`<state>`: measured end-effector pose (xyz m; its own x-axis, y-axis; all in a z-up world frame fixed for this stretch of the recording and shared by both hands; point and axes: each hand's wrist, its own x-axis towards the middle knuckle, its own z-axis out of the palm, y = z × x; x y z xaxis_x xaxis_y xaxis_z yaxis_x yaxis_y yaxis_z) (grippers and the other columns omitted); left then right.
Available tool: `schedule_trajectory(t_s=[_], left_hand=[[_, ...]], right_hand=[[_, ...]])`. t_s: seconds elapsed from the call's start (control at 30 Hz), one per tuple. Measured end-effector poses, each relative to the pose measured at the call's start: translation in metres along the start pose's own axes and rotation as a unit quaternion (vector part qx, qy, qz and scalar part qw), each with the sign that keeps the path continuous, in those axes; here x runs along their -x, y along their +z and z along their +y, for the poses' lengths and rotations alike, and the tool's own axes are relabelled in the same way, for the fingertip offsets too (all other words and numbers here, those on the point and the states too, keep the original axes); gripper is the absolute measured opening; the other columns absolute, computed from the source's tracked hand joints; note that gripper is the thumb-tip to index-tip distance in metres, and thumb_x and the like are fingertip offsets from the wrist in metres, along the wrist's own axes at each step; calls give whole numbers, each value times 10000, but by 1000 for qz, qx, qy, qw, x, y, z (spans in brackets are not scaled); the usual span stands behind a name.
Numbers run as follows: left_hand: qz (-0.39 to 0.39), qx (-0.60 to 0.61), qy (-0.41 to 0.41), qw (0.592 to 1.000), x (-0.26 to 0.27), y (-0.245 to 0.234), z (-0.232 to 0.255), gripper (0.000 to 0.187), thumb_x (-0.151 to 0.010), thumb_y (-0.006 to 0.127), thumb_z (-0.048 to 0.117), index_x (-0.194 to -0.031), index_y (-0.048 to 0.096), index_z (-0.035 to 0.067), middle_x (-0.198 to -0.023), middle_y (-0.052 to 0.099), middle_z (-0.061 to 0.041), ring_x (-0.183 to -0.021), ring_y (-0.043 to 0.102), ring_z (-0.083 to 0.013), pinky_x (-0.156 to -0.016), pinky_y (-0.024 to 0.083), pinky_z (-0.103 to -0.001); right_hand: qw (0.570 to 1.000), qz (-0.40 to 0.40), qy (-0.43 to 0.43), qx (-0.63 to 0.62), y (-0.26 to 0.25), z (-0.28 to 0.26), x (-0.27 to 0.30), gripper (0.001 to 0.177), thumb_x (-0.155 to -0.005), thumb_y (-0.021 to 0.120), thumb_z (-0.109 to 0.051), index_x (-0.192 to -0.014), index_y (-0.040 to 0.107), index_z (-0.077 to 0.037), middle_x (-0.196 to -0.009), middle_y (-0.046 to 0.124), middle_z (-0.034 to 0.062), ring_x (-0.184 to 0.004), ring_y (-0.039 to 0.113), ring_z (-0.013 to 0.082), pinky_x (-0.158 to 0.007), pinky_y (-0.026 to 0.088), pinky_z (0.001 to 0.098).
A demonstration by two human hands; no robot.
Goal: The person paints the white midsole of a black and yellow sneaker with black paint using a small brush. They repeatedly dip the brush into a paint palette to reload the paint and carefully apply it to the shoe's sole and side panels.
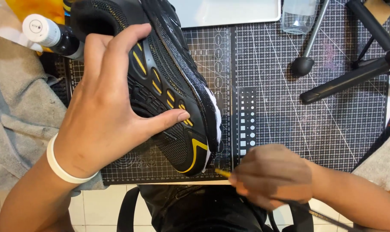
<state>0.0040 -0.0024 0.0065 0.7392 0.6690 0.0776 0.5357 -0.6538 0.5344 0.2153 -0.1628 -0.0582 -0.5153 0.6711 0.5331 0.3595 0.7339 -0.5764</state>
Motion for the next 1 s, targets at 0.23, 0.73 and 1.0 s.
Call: schedule_trajectory(t_s=[0.23,0.73,1.0], left_hand=[[-4,-1,-9,1000,1,1,-1,986,-585,874,381,-1288,302,-6,-1074,323,-187,-954,448,-307,-877,412,-414],[1,3,-10,1000,2,-1,-4,981,-586,903,368,-1276,303,11,-1019,307,-148,-813,452,-264,-704,485,-403],[-2,1,-16,1000,2,-2,-4,965,-605,900,377,-1272,298,25,-1022,305,-146,-745,460,-257,-640,490,-423]], right_hand=[[995,0,100,-2,-3,8,9,144,-704,441,34,-722,547,-61,-622,552,17,-470,506,97,-433,486,176],[999,-3,45,-1,-1,-7,-8,130,-829,491,-113,-911,562,-42,-812,589,46,-646,591,123,-612,551,216],[999,-42,6,-12,-1,-7,-10,121,-817,549,-119,-901,586,-41,-821,603,44,-676,611,116,-621,535,218]])
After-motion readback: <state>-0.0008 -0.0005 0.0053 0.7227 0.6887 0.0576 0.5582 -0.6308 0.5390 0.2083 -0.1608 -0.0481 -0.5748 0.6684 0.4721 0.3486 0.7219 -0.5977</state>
